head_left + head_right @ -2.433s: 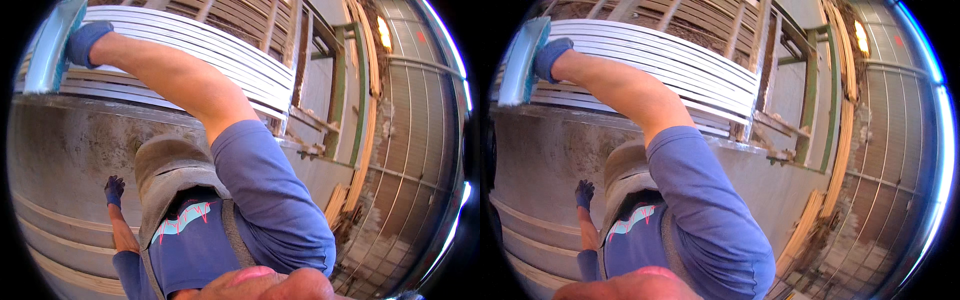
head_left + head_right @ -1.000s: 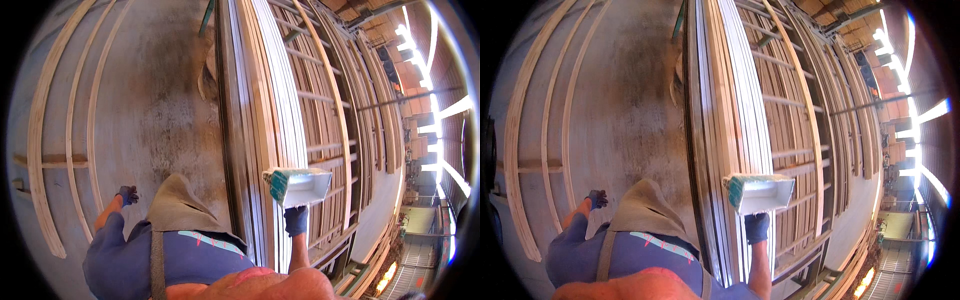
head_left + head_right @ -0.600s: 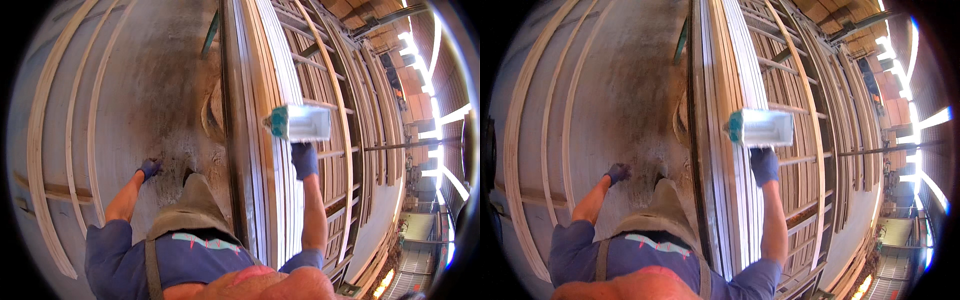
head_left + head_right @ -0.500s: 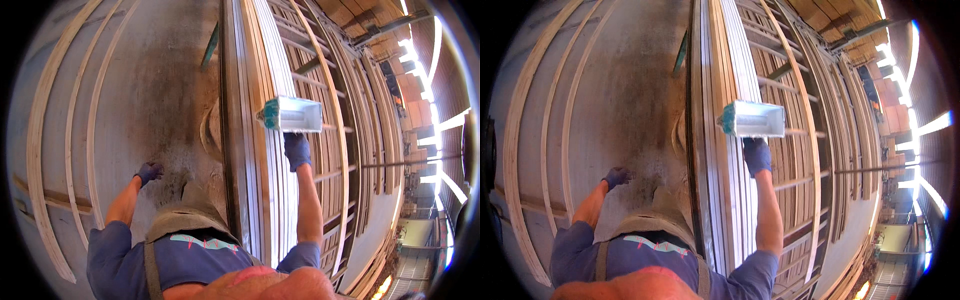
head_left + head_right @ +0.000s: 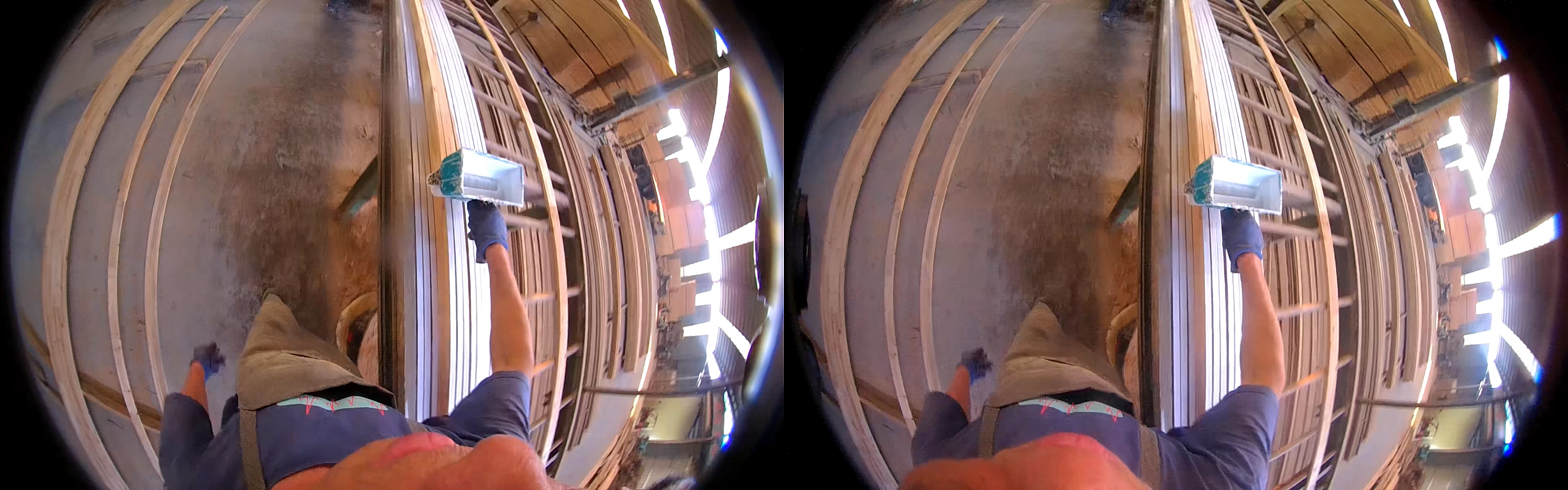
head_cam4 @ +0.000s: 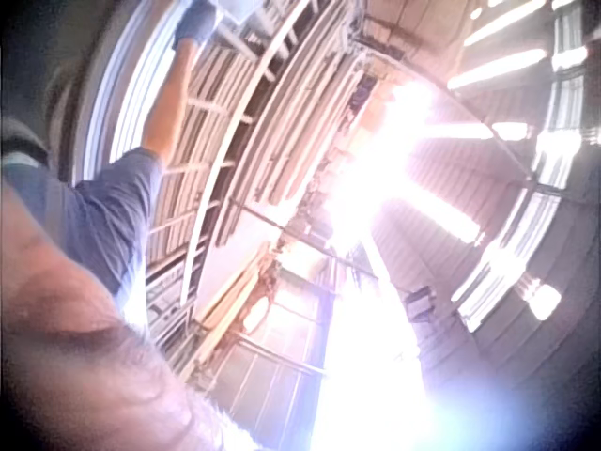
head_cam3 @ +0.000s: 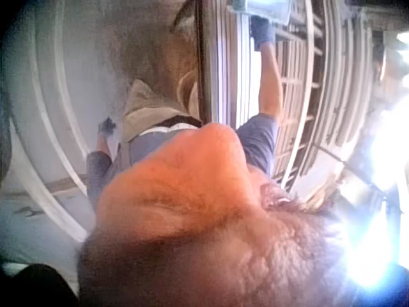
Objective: The person installs wooden planks onto a curved wooden structure. They lift and position planks, apply a white substance from a bucket using a brush, and press the planks into place. The person handles the planks one at a time, ensuring they fit the curved framework.
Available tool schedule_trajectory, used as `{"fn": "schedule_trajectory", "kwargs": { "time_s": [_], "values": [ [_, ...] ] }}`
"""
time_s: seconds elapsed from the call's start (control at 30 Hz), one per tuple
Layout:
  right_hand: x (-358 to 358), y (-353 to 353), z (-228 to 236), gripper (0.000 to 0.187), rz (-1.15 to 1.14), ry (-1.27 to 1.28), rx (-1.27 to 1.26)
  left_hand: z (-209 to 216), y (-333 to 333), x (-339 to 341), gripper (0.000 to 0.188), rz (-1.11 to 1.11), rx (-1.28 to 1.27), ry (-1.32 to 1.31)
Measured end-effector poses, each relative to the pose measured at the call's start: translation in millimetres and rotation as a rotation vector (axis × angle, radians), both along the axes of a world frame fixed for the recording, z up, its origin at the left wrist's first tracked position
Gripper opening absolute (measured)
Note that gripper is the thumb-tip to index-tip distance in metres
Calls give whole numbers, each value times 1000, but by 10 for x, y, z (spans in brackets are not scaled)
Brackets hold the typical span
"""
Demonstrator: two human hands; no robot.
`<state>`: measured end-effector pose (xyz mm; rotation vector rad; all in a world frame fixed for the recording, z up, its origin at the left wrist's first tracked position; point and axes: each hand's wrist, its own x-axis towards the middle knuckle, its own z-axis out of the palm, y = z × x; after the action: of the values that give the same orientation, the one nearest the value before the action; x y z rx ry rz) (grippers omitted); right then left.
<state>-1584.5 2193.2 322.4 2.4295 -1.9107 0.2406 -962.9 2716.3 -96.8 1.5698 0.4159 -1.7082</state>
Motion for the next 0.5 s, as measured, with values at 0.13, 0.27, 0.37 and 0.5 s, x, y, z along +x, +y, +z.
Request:
{"fn": "schedule_trajectory", "kwargs": {
  "time_s": [0.13, 0.27, 0.37, 0.5],
  "values": [
    [869, -1195, 169, 34, -56, -113, 100, 379, -2299, 168, 25, -292, -327, -108],
    [1073, -2473, 254, 43, -407, -222, 304, 1121, -4942, -99, 35, -494, -431, -328],
    [1386, -3742, 303, 43, -193, -157, 210, 988, -6397, 298, 37, -577, -514, -368],
    [1229, -5361, -26, 38, -155, -61, 102, 1526, -7445, 260, 34, -487, -409, -315]
  ]
}}
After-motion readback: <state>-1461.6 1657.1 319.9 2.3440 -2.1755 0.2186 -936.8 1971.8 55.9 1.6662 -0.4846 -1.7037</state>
